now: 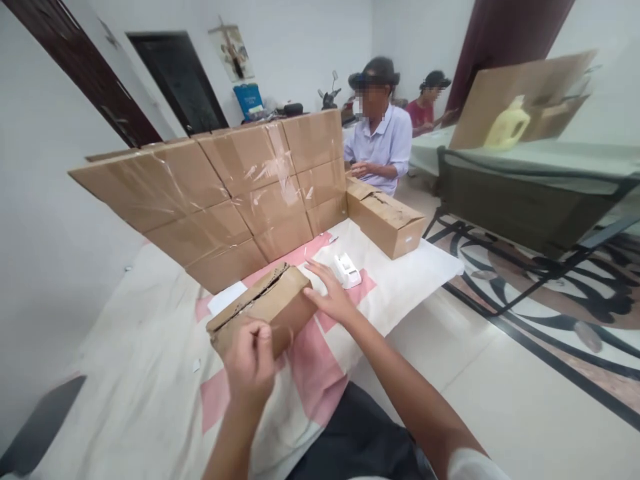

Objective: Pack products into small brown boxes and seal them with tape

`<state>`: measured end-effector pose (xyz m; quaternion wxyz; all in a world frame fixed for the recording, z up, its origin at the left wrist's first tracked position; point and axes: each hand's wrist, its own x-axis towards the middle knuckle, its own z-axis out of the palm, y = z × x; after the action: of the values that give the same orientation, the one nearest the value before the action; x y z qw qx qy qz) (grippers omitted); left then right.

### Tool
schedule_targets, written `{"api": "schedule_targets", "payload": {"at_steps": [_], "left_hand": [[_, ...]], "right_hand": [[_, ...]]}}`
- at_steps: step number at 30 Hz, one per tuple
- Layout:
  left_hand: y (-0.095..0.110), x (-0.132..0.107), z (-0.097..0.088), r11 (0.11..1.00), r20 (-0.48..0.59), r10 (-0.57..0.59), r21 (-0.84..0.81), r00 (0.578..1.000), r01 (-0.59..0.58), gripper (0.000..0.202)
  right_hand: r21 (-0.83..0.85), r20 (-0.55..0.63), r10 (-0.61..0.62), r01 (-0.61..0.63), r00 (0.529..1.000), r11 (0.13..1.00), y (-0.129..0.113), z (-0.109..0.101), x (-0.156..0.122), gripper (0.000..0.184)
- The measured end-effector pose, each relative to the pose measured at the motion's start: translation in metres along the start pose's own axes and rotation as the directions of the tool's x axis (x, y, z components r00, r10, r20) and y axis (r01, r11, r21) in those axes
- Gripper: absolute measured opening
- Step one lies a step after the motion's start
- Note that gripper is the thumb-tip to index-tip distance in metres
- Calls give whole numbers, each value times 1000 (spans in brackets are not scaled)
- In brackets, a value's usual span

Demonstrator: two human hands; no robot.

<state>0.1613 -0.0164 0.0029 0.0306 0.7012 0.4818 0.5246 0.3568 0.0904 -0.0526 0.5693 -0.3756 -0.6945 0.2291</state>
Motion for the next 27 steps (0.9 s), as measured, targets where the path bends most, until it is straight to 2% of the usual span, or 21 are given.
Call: {"api": "schedule_targets", "payload": {"at_steps": [2,3,5,7,9,13,17,18,19,23,27], "left_hand": [[-1,23,-33,993,165,-103,66,981,93,21],[-3,38,-47,983,251,-174,103,952,153,25],[-9,68,-64,960,401,-276,165,873,227,30],[-18,95,-66,938,518,-346,205,782,279,33],[-28,116,-57,925,576,-379,216,725,312,34],[-42,141,-24,917,642,-386,190,663,351,36],[-49,155,4,879,722,-451,256,525,403,38],[-51,157,9,874,732,-459,268,504,406,37],[-54,158,13,873,734,-459,270,501,406,37],[-69,160,26,908,737,-399,234,545,348,39],[-78,161,34,912,728,-409,354,549,210,35]], "right_hand": [[32,115,-102,99,988,995,-7,22,23,45],[46,161,-113,107,981,993,-10,31,31,39],[66,216,-81,69,973,995,-12,43,39,33],[77,223,-34,17,974,997,-12,48,40,33],[92,215,-7,-13,977,996,-10,48,37,36],[168,185,39,-71,982,983,-5,48,33,37],[304,138,126,-163,982,938,-3,53,30,44],[338,131,146,-183,981,923,-3,54,29,46],[366,126,159,-195,979,910,-4,54,28,49],[406,107,173,-202,979,891,-7,56,26,52],[399,86,174,-194,981,896,-6,58,24,50]]}}
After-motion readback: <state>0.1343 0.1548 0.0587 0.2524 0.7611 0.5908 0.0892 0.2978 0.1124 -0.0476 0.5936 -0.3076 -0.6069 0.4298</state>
